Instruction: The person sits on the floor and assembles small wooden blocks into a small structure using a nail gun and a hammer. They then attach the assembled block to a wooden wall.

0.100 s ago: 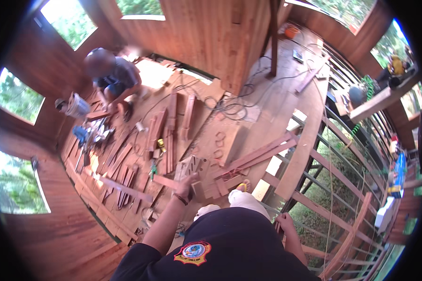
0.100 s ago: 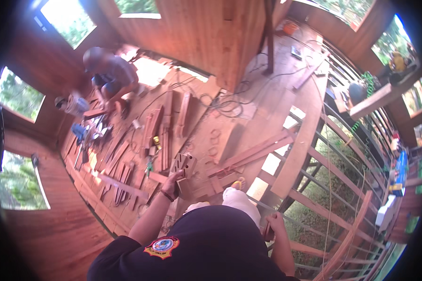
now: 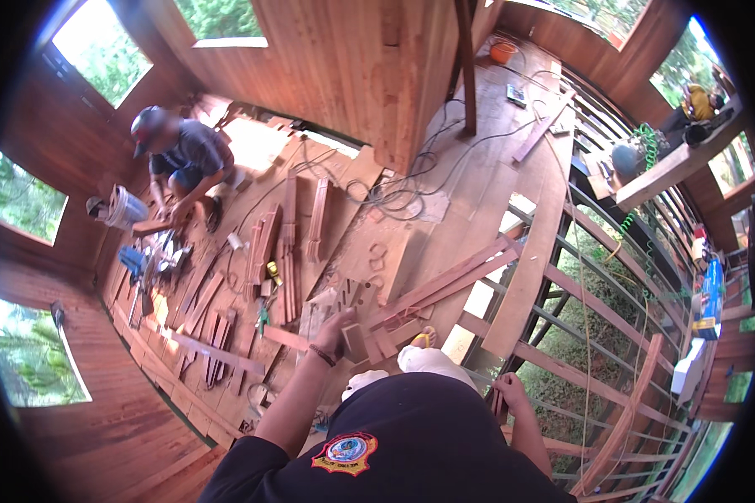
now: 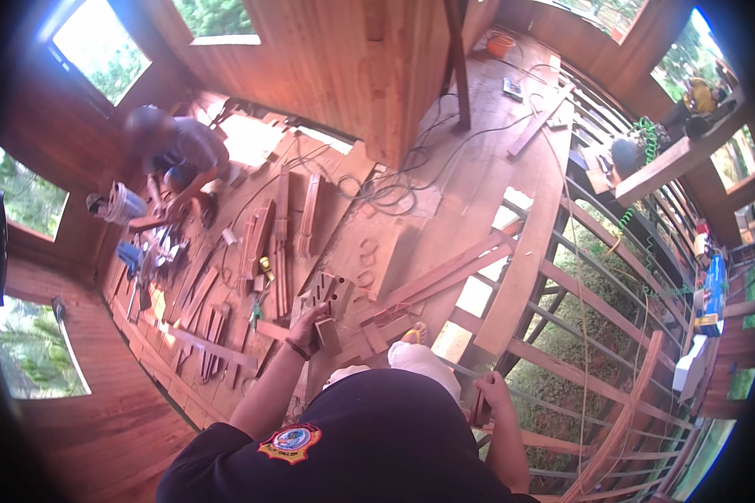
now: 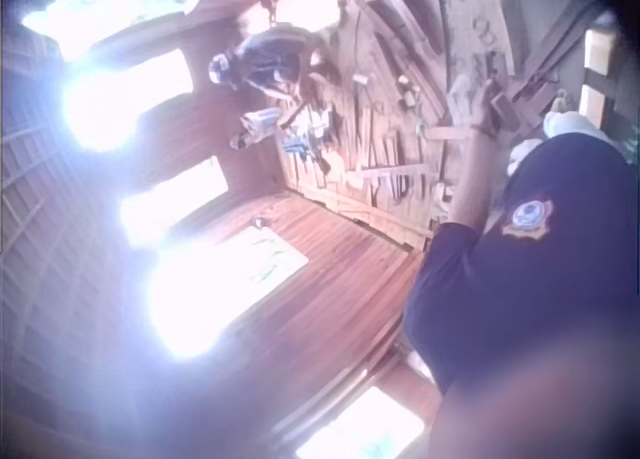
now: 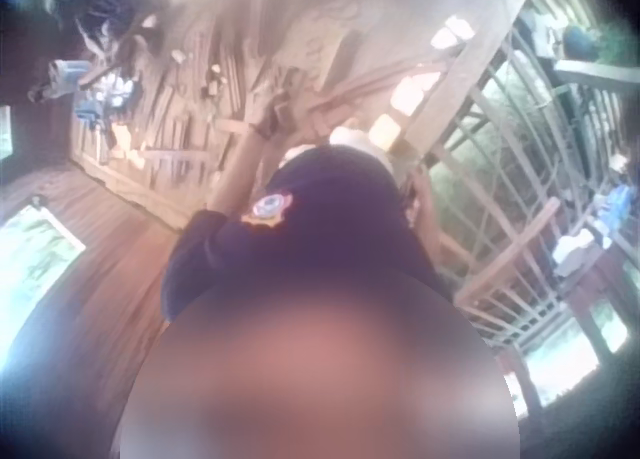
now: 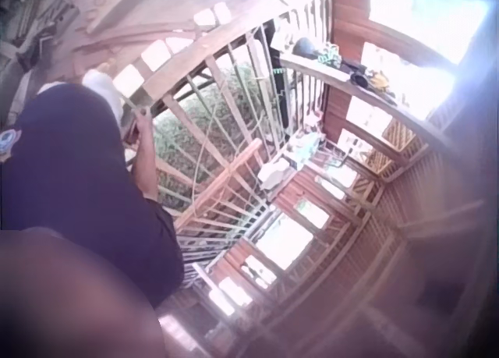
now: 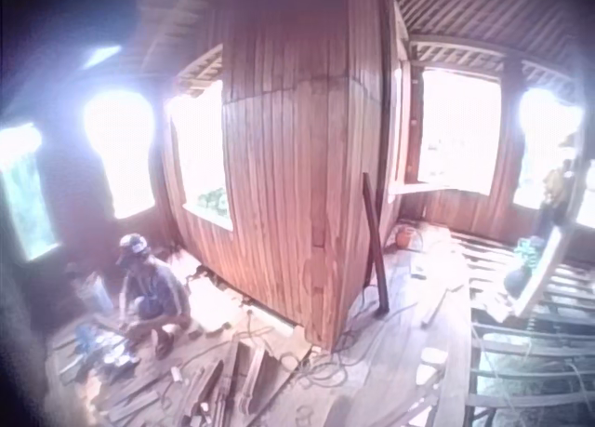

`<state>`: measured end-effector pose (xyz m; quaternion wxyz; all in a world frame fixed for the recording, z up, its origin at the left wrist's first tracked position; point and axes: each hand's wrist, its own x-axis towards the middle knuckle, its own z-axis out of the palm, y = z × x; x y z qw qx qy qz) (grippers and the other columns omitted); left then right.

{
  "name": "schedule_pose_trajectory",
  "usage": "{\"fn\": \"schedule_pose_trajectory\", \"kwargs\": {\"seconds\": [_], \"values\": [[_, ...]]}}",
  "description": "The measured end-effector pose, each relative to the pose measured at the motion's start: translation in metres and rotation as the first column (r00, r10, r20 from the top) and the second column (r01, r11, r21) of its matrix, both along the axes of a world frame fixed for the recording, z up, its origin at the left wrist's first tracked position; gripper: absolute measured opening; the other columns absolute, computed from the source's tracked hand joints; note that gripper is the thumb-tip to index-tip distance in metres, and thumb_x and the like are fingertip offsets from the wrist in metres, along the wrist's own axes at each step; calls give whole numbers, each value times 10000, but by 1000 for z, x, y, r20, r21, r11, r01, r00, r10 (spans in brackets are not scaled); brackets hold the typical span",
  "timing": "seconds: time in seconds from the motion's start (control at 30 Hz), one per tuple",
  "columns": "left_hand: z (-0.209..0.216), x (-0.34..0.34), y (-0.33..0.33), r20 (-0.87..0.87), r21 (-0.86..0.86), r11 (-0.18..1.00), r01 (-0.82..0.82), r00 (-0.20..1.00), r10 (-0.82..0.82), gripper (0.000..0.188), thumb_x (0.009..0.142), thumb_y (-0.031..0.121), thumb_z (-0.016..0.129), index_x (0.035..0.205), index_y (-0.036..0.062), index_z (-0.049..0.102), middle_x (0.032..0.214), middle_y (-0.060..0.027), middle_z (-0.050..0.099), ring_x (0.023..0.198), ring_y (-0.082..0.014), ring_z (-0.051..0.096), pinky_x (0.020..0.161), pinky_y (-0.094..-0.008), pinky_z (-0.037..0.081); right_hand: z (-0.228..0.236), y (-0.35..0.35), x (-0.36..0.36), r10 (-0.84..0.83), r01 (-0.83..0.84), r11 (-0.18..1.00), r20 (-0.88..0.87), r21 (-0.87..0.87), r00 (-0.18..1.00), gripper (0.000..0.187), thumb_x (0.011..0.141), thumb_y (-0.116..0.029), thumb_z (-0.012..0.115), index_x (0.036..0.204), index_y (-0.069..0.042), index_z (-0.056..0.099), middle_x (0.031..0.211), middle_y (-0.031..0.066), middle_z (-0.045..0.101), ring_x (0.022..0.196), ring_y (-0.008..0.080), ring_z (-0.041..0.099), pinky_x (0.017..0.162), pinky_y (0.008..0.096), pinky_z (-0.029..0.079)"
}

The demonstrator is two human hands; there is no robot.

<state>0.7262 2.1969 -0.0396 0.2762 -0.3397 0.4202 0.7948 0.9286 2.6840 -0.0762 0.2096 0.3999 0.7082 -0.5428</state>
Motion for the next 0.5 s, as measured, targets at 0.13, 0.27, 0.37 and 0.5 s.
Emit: {"fn": "schedule_pose_trajectory", "kwargs": {"seconds": [0.13, 0.27, 0.37, 0.5], "values": [[24, -67, 85, 72, 129, 989, 79, 994, -88, 343, 917, 341, 707, 1121, 73, 644, 944, -91, 654, 752, -214, 669, 666, -375, 569, 50, 45, -72, -165, 150, 970, -65, -189, 984, 316, 830, -117, 738, 1091, -69, 568, 855, 45, 605, 732, 136, 592, 657, 291, 507], [46, -122, 157, -60, 119, 976, 180, 983, -174, 334, 928, 400, 688, 1040, 90, 637, 817, -64, 669, 678, -199, 667, 623, -366, 553, 104, 78, -153, -121, 15, 919, -244, -395, 962, 517, 831, -96, 727, 1300, -54, 514, 887, 85, 645, 682, 139, 612, 574, 301, 553], [63, -162, 197, -115, 100, 954, 284, 955, -272, 348, 942, 403, 665, 1067, 81, 632, 843, -41, 660, 710, -172, 649, 635, -347, 532, 128, 74, -224, -82, -71, 912, -350, -404, 933, 526, 828, -89, 726, 1314, -77, 525, 952, 102, 640, 689, 146, 611, 582, 296, 543], [77, -217, 247, -160, 121, 925, 360, 927, -340, 353, 984, 334, 622, 1179, 41, 628, 936, -43, 673, 803, -157, 665, 695, -321, 537, 141, 63, -320, -118, -139, 865, -465, -483, 878, 515, 816, -66, 723, 1301, -75, 548, 1041, 117, 628, 745, 154, 615, 659, 300, 532]]}}
